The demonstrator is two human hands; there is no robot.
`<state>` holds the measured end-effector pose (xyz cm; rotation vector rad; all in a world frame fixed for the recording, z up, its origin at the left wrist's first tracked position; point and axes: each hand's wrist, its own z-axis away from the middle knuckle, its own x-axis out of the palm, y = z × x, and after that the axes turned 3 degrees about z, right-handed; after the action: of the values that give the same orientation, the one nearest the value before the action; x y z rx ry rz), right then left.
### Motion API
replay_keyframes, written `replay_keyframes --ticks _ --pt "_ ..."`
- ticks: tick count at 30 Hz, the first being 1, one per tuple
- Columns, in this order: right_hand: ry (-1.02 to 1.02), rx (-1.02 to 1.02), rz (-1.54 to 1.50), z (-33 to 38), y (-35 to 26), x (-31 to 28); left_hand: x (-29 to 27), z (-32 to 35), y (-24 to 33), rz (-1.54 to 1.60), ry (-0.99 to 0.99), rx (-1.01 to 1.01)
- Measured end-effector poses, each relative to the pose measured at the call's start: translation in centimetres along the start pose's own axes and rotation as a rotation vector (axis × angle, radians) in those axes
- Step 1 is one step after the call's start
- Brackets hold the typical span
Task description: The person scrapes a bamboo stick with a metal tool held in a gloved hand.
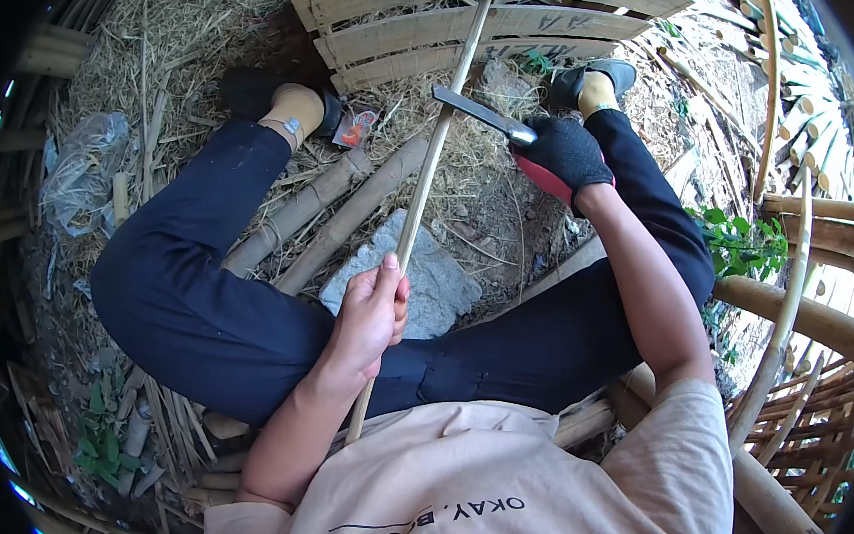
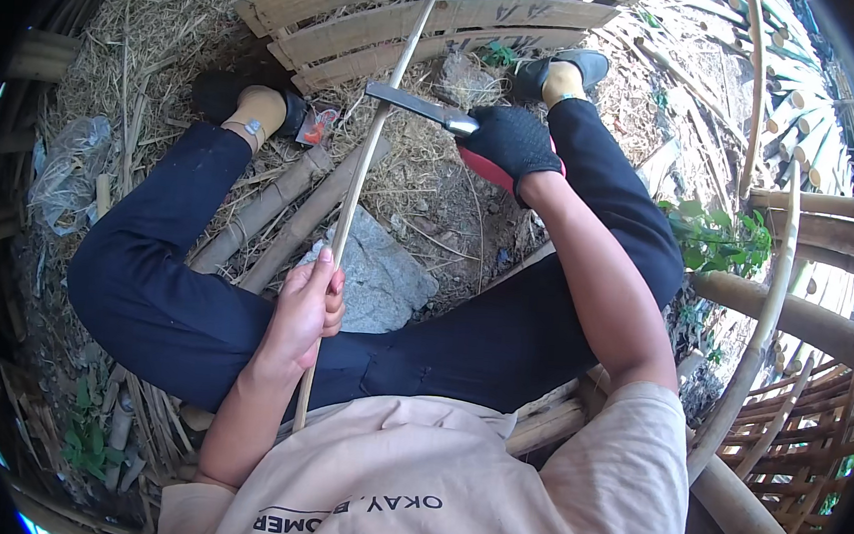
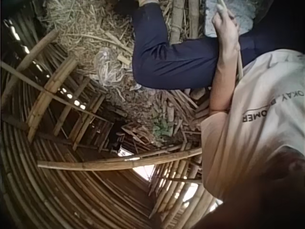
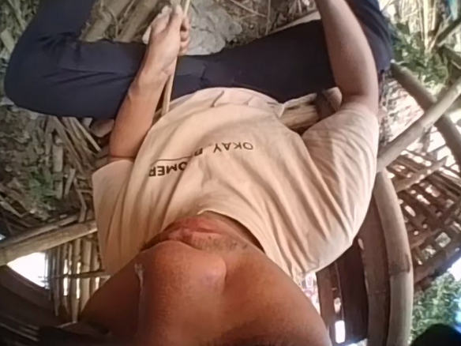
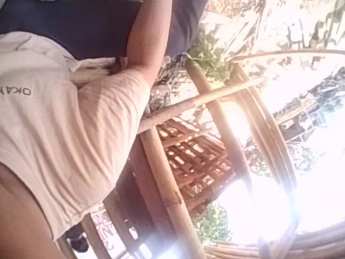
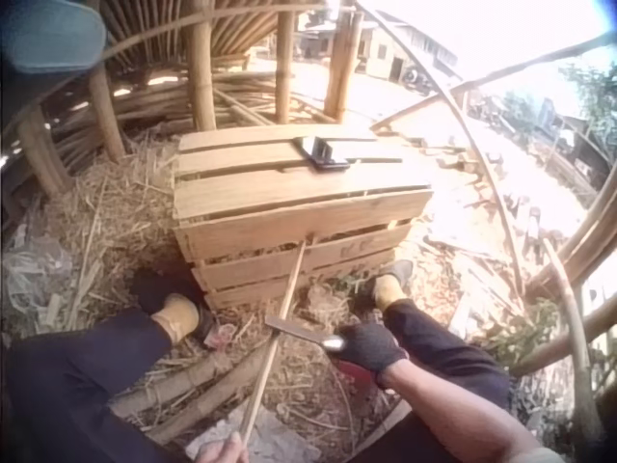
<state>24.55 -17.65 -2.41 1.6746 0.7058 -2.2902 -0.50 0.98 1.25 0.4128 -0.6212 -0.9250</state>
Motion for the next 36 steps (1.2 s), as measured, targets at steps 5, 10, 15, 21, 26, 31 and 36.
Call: replay_keyframes --ticks 5,10,15,21,26,31,36 --pt "-0.259 -0.191 -0.048 3.7 -3.6 -1.0 0.0 -0.3 0.3 0.053 0.002 -0.044" --pt "-0.276 -0.414 -0.034 5.4 -5.7 1.0 -1.1 -0.6 0.2 0.137 -0.08 -0.115" --pt "-0.247 -0.388 -0.006 5.1 -5.2 1.7 -1.0 -0.8 0.0 0.159 -0.124 -0.137" --pt "-0.2 -0.276 0.024 3.9 -3.8 1.3 -1.4 -0.7 -0.3 0.18 -0.181 -0.092" --pt "-0.15 -0.268 -0.003 3.3 -3.5 1.5 -1.3 -0.8 -0.3 0.152 -0.164 -0.087" --pt "-0.109 -0.257 0.022 3.2 -3.7 1.5 -1.1 -0.7 0.0 0.133 -0.129 -0.092" --pt "-0.102 -0.268 0.051 3.1 -3.9 1.1 -1.1 -0.6 0.0 0.125 -0.112 -0.07"
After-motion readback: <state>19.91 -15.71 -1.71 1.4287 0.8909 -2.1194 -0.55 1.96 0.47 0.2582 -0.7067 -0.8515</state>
